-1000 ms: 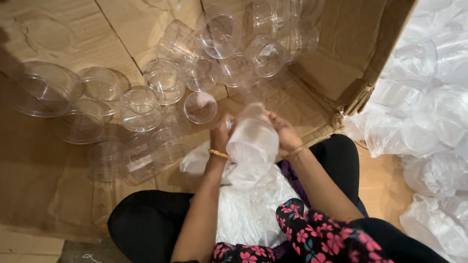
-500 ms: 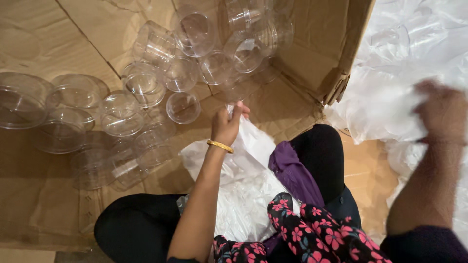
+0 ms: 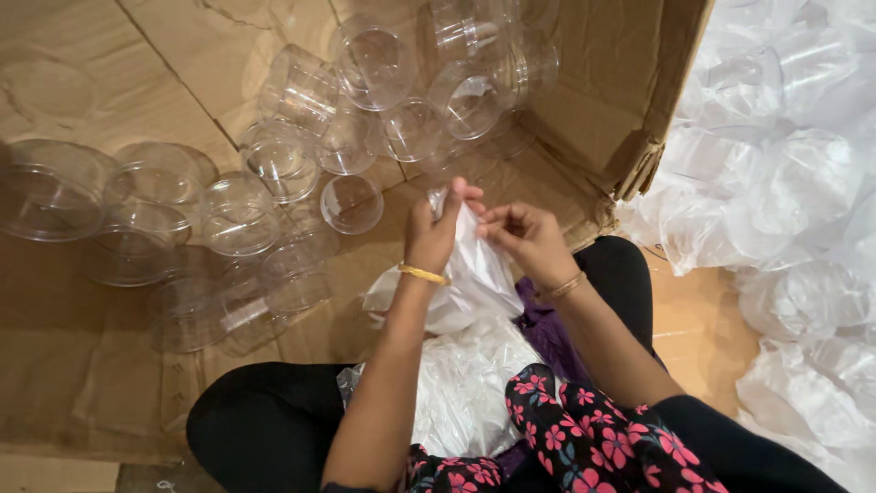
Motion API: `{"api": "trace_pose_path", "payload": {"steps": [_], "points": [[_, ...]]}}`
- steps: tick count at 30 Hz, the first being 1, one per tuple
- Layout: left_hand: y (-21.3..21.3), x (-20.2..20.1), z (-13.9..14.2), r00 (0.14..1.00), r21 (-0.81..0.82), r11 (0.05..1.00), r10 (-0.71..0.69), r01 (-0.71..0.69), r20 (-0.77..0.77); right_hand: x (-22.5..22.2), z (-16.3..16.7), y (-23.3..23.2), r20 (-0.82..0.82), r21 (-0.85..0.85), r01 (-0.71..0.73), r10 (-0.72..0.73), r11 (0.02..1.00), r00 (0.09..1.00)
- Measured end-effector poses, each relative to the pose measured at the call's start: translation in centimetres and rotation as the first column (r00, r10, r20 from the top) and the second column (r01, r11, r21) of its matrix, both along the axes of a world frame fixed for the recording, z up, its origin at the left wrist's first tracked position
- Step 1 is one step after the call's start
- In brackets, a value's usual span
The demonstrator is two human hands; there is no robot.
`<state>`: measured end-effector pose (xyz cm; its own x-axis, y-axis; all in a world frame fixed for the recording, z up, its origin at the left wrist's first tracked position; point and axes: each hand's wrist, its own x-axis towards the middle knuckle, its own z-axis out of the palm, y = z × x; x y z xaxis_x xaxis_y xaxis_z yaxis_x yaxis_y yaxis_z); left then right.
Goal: The person sits on the floor in front of a large cardboard box filled with clear plastic cups and packs the cups into white plastic bags, placing filled bags back into the box. They open a new bag, insert cups one at a time, and set completed bags aside.
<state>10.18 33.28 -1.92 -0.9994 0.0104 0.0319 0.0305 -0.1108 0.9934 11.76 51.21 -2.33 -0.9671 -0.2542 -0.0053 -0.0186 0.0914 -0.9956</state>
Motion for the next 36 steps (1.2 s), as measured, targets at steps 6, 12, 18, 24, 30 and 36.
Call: {"api": "trace_pose_path", "payload": {"steps": [6,12,18,24,30,36], "points": [[-1.6,0.2,-1.9,0.998,0.033,0.998,-0.052,0.053,-0.022,0.4,0.5,0.1,-0.19,0.257,0.167,-0.12,0.952,0.975],[-0.6,0.1,-5.0,0.994,0.089,0.996,0.019,-0.028,0.104,0.1,1.6,-1.6,-0.216,0.241,0.221,-0.17,0.945,0.962],[-3.0,-0.9,-7.1,0.998,-0.052,0.998,-0.016,0.019,0.066,-0.8,-2.9,1.5,0.502,-0.519,0.073,0.235,0.851,0.833],[-3.1,-0.5,-6.5,0.986,0.367,0.927,0.013,-0.075,0.169,-0.6,-4.3,4.3,0.269,-0.403,-0.207,0.332,0.891,0.904],[-4.1,-0.2,-4.5,0.989,0.438,0.897,-0.007,-0.058,0.144,-2.0,-0.6,3.9,0.098,-0.826,-0.114,0.341,0.551,0.935],[-5.7,-1.7,-5.1,0.975,0.136,0.99,-0.056,0.027,0.214,-3.9,0.5,4.3,0.088,-0.864,-0.077,0.299,0.498,0.95]]}}
